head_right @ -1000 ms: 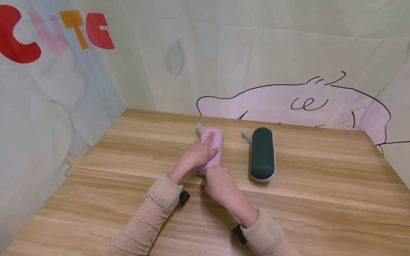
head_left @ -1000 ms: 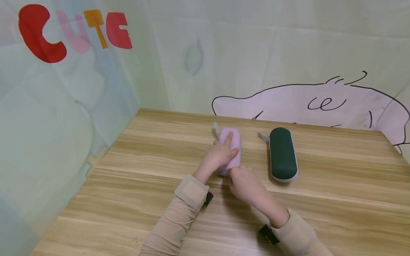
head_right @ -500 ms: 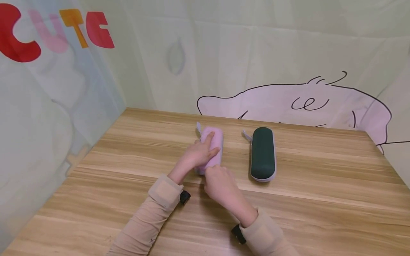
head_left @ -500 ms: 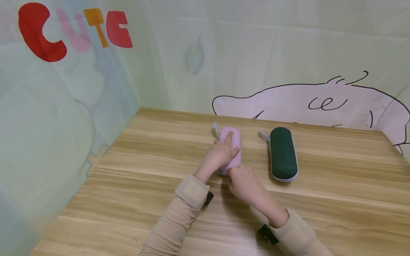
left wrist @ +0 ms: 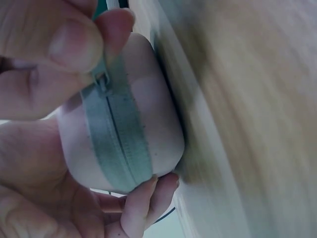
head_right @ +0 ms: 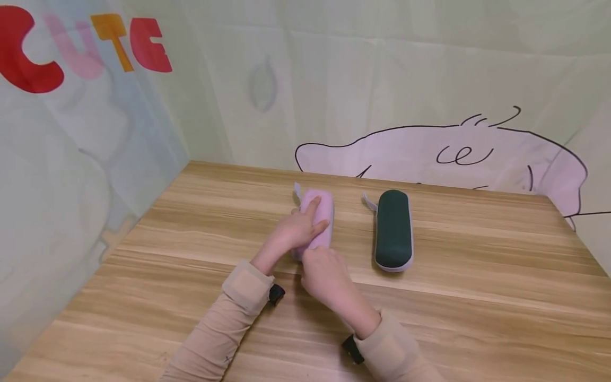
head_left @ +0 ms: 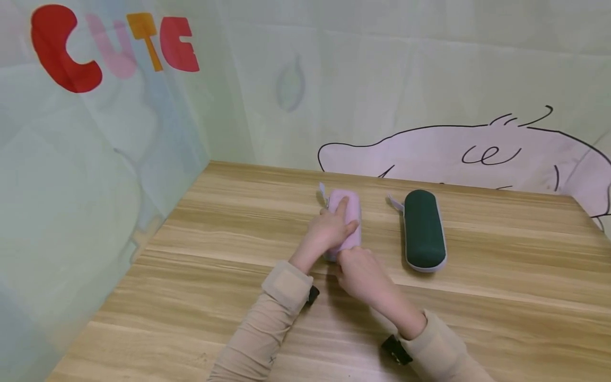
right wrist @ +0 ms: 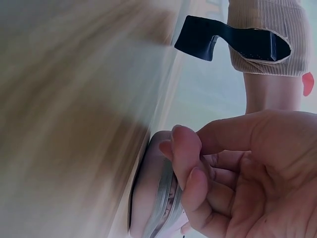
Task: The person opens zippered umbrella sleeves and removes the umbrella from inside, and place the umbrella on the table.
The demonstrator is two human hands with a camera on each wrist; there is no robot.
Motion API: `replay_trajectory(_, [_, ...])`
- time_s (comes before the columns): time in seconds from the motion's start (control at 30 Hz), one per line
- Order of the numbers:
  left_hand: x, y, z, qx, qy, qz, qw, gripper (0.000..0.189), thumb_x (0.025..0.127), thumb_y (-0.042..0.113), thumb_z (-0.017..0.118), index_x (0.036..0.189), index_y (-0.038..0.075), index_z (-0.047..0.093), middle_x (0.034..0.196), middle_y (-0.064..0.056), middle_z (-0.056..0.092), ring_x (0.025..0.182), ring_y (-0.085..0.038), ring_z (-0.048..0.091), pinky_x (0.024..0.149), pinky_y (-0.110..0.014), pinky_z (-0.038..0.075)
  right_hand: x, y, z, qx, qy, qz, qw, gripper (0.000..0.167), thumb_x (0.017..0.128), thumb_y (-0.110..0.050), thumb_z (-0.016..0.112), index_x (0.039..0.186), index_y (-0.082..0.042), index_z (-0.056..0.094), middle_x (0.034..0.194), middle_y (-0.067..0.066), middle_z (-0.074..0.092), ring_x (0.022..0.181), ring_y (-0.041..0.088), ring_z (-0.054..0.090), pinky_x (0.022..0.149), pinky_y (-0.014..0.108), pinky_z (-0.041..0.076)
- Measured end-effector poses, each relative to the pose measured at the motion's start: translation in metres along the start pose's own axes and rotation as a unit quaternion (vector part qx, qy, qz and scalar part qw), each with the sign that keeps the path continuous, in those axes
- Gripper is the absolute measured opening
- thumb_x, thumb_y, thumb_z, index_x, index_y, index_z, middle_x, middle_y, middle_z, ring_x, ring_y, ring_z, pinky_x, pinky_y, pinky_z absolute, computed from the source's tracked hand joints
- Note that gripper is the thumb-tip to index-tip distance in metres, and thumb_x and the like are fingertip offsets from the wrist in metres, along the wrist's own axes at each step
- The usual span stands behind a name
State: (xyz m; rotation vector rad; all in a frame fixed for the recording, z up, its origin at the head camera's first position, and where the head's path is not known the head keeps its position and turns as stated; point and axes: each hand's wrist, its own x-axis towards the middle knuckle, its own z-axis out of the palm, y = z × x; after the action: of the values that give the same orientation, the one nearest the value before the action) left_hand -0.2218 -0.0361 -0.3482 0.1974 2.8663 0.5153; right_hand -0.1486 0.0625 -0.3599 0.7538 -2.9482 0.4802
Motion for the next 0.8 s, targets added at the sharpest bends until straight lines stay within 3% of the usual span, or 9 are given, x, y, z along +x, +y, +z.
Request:
replay_trajectory(0.37, [-0.0017, 0.0000, -0.0010, -0.002, 0.003, 0.005, 1.0000, 0.070, 0.100, 0.049, 0.039, 0.156, 0.020, 0.009, 0.132, -0.029, 0.048, 0.103, -0.033, 0.059, 0.079, -0.042, 0.052, 0.0007, -0.0036, 0.0033, -0.012, 0.025, -0.022, 0.9994, 0.034, 0.076, 0.001, 0.065, 0.054, -0.012, 0.044, 0.051, 0.000, 0.041, 0.046, 0.014, 0.035, 0.042, 0.026, 0.031])
replay_trajectory(0.8, [-0.0010, -0.0007, 0.0001, -0.007, 0.001, 0.001, 1.0000, 0.071, 0.099, 0.050, 0.040, 0.156, 0.021, 0.009, 0.135, -0.029, 0.046, 0.105, -0.034, 0.059, 0.081, -0.044, 0.052, 0.0024, -0.0063, 0.0045, -0.011, 0.021, -0.026, 0.9994, 0.031, 0.076, 0.001, 0.065, 0.057, -0.013, 0.045, 0.051, -0.002, 0.039, 0.046, 0.012, 0.033, 0.042, 0.023, 0.028])
